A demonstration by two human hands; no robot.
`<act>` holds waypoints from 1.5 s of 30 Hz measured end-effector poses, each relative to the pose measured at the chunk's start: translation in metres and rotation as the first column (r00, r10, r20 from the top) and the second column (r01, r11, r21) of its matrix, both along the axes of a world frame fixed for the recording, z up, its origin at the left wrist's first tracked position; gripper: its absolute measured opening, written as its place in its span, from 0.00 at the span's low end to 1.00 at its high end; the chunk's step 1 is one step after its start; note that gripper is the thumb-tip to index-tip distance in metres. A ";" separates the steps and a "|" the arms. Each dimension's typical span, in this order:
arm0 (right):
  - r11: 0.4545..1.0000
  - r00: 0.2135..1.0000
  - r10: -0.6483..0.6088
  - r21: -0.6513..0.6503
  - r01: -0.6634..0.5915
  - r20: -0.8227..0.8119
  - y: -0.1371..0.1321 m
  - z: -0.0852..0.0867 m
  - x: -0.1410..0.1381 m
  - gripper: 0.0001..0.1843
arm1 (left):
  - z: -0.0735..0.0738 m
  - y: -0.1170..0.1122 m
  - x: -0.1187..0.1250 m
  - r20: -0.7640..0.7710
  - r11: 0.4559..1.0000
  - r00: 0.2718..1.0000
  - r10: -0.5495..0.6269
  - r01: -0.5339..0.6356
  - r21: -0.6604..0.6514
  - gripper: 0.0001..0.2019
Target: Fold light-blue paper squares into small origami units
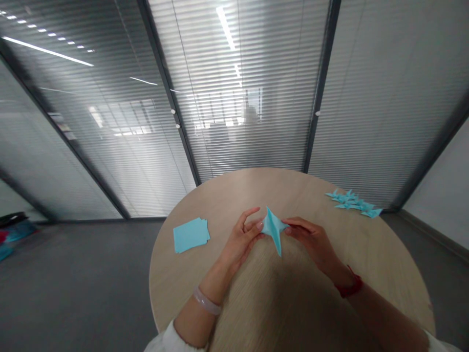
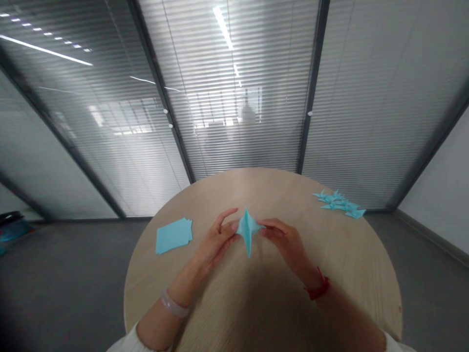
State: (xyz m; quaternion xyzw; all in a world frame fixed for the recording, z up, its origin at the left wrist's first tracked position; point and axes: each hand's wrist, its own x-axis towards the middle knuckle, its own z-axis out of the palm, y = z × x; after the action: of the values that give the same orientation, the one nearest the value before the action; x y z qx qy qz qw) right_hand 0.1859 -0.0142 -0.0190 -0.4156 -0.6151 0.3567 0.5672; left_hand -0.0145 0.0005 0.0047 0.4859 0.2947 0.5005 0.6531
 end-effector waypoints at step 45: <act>0.994 0.994 -0.111 0.008 0.111 -0.019 0.000 0.003 0.002 0.09 | 0.004 0.007 -0.005 -0.213 0.909 0.912 0.350 -0.275 0.313 0.07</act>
State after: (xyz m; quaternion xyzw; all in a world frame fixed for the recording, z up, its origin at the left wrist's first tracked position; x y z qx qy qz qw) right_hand 0.1877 -0.0145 -0.0157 -0.4432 -0.5872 0.3259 0.5938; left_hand -0.0198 0.0075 0.0084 0.5806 0.3808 0.5662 0.4442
